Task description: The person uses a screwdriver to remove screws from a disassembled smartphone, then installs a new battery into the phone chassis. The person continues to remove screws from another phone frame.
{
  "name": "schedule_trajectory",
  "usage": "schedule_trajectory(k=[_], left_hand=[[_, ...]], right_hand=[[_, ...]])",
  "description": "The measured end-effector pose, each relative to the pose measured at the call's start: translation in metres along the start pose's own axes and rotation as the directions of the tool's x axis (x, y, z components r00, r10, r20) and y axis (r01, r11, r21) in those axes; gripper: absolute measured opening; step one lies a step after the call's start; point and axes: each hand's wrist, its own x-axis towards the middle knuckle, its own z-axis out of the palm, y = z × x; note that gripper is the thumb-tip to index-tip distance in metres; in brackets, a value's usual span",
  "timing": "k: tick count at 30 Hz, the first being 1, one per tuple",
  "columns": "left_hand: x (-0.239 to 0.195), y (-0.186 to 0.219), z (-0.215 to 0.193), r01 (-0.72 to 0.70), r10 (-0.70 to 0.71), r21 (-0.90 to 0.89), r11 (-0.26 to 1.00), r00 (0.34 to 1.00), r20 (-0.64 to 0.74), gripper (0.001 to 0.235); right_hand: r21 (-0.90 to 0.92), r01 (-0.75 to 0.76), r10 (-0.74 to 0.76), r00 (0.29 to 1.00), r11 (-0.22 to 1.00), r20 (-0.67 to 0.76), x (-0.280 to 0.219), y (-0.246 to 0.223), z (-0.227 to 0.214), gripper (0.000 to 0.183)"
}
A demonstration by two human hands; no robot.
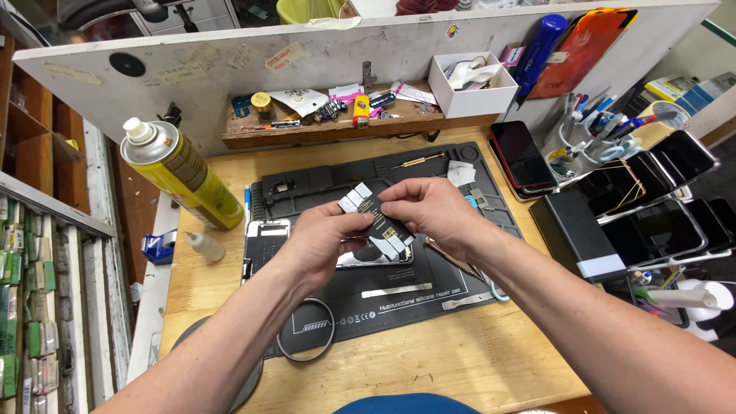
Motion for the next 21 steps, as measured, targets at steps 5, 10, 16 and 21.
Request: schedule_trajectory(k=[5, 10, 16, 21], left_hand=[[0.000, 0.000, 0.005, -0.005, 0.007, -0.038, 0.999, 0.999, 0.049, 0.019], [-0.008, 0.003, -0.007, 0.171, -0.086, -0.352, 0.920, 0.966, 0.244, 0.034], [-0.002, -0.015, -0.002, 0.186, -0.097, -0.336, 0.924, 0.960, 0.263, 0.026], [-0.002, -0.018, -0.004, 0.167, -0.053, -0.453, 0.876, 0.966, 0.254, 0.029]], right_hand=[[-0.015, -0.012, 0.012, 1.000, 1.000, 0.013, 0.001, 0.001, -0.003, 0.021], [0.523, -0.345, 0.240, 0.935, 0.780, 0.260, 0.004, 0.013, -0.021, 0.021], [0.666, -0.574, 0.370, 0.818, 0.476, 0.440, 0.003, 0.034, -0.017, 0.015], [0.463, -0.244, 0.176, 0.967, 0.852, 0.185, -0.001, 0.011, -0.004, 0.015]])
